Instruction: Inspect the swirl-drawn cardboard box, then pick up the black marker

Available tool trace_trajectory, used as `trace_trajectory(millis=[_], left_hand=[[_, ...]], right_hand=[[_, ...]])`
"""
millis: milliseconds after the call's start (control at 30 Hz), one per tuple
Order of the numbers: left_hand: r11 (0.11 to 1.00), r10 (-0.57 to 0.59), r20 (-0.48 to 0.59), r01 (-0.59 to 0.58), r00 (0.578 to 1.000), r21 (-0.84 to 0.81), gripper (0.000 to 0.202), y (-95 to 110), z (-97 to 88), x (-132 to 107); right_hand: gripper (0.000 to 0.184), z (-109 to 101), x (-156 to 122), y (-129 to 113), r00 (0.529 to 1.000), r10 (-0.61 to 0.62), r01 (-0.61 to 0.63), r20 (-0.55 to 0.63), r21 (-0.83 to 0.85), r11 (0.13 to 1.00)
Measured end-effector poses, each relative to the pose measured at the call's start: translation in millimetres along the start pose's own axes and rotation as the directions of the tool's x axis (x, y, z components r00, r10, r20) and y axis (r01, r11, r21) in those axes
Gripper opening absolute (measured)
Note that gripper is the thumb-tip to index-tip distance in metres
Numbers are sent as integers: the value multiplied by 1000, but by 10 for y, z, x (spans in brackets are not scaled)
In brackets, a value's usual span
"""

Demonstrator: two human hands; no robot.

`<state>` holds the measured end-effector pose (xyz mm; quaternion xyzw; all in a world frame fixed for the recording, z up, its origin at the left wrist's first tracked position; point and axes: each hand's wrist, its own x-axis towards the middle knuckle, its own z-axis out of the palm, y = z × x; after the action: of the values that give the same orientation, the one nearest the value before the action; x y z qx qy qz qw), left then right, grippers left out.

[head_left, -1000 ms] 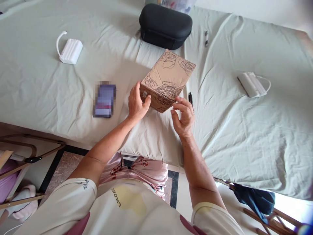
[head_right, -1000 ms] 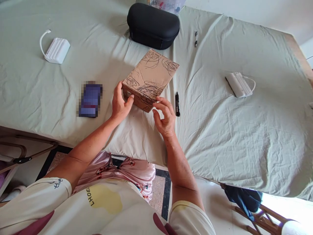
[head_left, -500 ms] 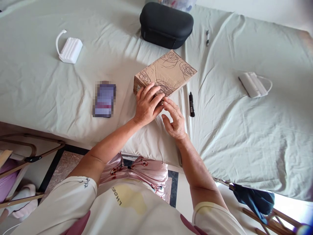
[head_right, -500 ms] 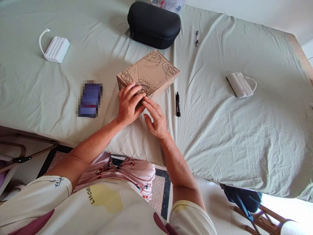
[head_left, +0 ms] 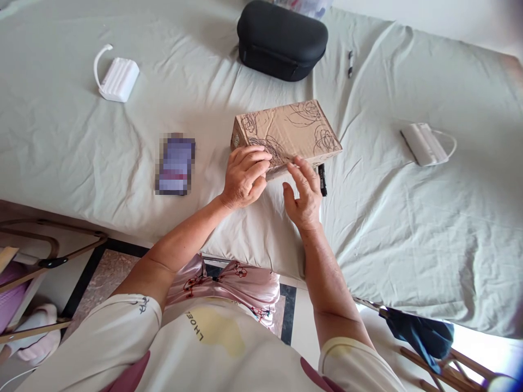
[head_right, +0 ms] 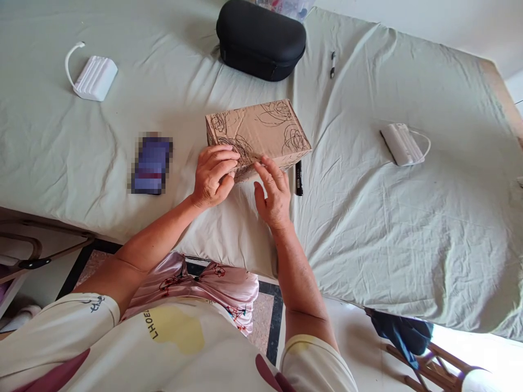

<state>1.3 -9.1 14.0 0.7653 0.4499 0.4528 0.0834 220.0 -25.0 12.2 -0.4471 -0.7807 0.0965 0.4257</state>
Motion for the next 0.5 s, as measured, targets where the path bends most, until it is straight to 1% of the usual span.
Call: trace_trajectory(millis=[133, 267, 367, 433, 500], left_hand=[[1000, 6, -64, -6, 998, -12, 18, -61, -11, 16], [998, 48, -116, -52, 992, -28, 19, -148, -44, 26], [997, 48, -134, -55, 990, -50, 18, -204, -79, 29], [997, 38, -152, -48, 988, -64, 17, -226, -97, 28], [997, 26, -178, -39, 984, -73, 17, -235, -105, 23]], right_hand=[[39, -86, -2, 119, 988, 60, -64, -140, -20, 998], [39, -172, -32, 292, 961, 110, -140, -252, -103, 985], [42, -213, -49, 419, 933, 150, -210, -326, -159, 965], [43, -212, -51, 469, 913, 193, -252, -360, -124, 960], [43, -184, -46, 477, 896, 250, -286, -368, -45, 957]])
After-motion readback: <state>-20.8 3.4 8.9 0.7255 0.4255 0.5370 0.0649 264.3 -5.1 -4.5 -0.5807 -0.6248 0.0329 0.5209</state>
